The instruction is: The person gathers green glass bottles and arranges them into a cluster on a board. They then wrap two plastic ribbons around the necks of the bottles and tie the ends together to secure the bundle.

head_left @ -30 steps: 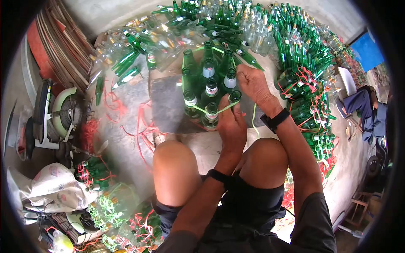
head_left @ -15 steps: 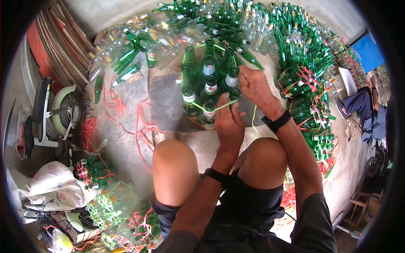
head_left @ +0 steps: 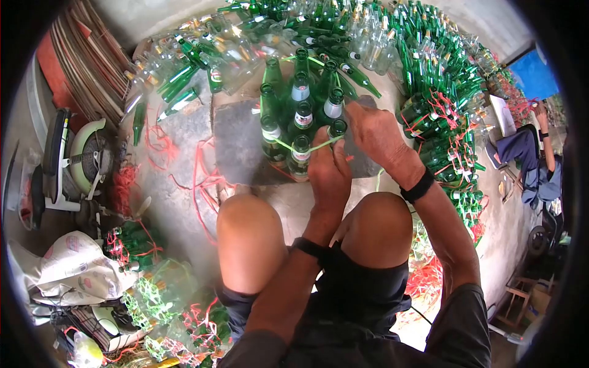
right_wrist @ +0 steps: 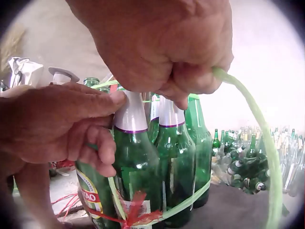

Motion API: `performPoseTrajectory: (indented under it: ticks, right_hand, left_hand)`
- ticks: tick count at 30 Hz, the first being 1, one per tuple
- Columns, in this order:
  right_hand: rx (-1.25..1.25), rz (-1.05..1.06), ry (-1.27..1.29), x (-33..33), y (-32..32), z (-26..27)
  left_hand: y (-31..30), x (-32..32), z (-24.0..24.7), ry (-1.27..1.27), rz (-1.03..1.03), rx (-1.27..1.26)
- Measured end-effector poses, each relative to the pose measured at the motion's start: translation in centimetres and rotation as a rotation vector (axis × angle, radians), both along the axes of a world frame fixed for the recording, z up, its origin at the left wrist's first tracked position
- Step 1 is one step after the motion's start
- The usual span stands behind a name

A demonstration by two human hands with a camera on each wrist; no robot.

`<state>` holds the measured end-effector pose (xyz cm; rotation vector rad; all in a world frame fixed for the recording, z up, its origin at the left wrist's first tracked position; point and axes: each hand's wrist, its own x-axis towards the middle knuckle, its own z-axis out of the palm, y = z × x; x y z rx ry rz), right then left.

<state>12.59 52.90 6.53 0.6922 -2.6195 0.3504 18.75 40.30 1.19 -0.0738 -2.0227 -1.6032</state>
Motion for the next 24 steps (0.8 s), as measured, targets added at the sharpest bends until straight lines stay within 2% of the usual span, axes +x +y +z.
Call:
performPoseTrajectory:
  ticks: [2, 3, 5, 12, 16, 24]
  right_hand:
    - [0.014, 0.011, -0.019, 0.6, 0.1, 0.1]
    - [0.017, 0.013, -0.027, 0.7, 0.3, 0.1]
    - [0.021, 0.013, -0.036, 1.0, 0.5, 0.0]
    - [-0.028, 0.07, -0.036, 0.8, 0.1, -0.6]
    - [-0.046, 0.076, -0.056, 0.9, -0.1, -1.1]
    - [0.034, 0.046, -0.084, 1.5, -0.2, -0.1]
  left_hand:
    - [-0.2, 0.3, 0.2, -0.216, -0.115, 0.14]
    - [-0.2, 0.2, -0.1, -0.22, -0.115, 0.14]
    - [-0.2, -0.1, -0.9, -0.115, -0.065, -0.015]
    - [-0.2, -0.3, -1.6, -0.121, -0.098, 0.04]
    - [-0.2, -0.4, -1.8, -0.067, -0.063, -0.033]
    - [-0.1, -0.2, -1.8, -0.104, -0.079, -0.01]
